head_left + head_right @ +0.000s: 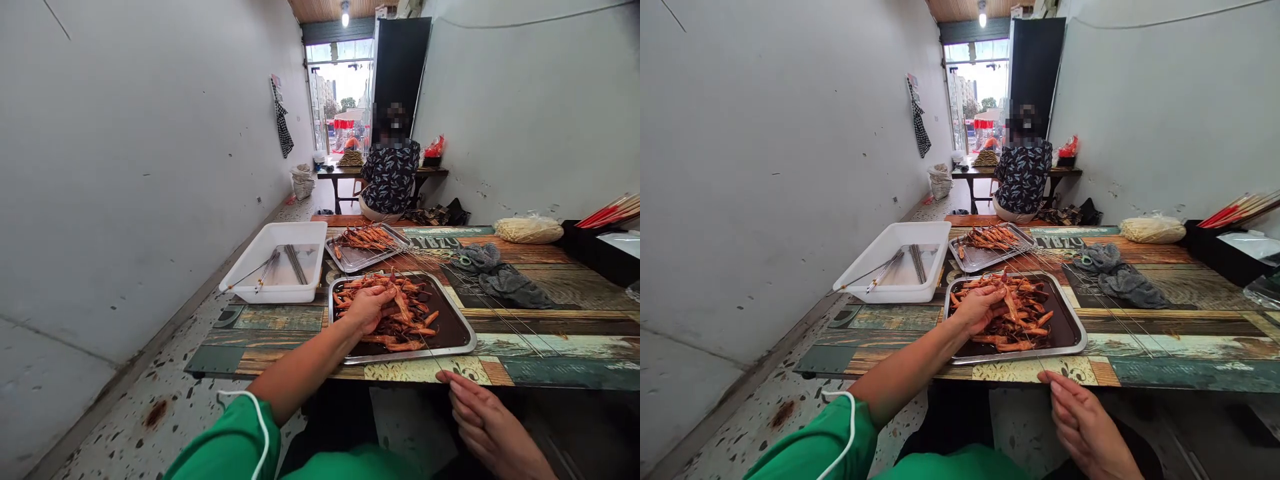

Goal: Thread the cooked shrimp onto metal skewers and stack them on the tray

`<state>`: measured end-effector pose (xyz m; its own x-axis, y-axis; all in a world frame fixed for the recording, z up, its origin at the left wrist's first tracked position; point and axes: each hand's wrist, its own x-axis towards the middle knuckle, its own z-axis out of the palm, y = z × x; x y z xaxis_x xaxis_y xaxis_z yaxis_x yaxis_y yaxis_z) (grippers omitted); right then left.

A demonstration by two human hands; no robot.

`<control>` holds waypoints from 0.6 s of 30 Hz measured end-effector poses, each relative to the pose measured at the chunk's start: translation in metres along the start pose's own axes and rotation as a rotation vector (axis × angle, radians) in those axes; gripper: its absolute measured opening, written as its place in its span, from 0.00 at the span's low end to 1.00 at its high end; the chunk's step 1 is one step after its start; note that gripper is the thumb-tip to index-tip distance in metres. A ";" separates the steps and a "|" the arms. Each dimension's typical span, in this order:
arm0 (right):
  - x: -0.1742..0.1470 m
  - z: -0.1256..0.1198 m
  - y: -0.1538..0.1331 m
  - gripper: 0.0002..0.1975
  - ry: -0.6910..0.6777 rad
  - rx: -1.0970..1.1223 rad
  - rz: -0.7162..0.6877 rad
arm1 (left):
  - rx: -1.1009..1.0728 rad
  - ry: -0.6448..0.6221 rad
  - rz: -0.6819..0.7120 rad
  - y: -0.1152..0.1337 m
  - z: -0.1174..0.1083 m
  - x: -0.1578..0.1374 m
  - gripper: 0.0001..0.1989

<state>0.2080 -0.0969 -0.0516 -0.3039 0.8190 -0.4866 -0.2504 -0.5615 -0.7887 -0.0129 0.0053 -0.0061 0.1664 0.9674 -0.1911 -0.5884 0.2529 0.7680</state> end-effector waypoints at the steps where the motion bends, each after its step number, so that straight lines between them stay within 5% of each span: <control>1: 0.001 0.001 0.000 0.18 -0.045 0.081 0.053 | -0.001 -0.008 0.002 0.000 -0.001 0.000 0.07; 5: 0.011 0.001 0.006 0.19 -0.031 0.041 0.006 | 0.004 -0.025 0.023 -0.001 -0.002 0.001 0.08; 10: 0.020 -0.009 0.018 0.14 0.370 -0.609 -0.659 | 0.016 -0.037 0.037 -0.001 -0.003 0.002 0.09; 13: 0.017 -0.010 0.021 0.14 0.445 -0.926 -0.966 | 0.001 -0.030 0.011 0.000 -0.003 0.002 0.07; 15: 0.015 -0.006 0.020 0.15 0.443 -0.996 -1.007 | -0.005 -0.034 -0.004 0.000 -0.003 0.001 0.07; 18: 0.013 0.002 0.017 0.15 0.421 -0.808 -0.837 | -0.002 -0.039 -0.016 0.000 -0.002 0.000 0.06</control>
<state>0.1980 -0.0960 -0.0705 0.0333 0.9488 0.3142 0.4589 0.2648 -0.8481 -0.0146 0.0051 -0.0068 0.2066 0.9618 -0.1794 -0.5868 0.2685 0.7639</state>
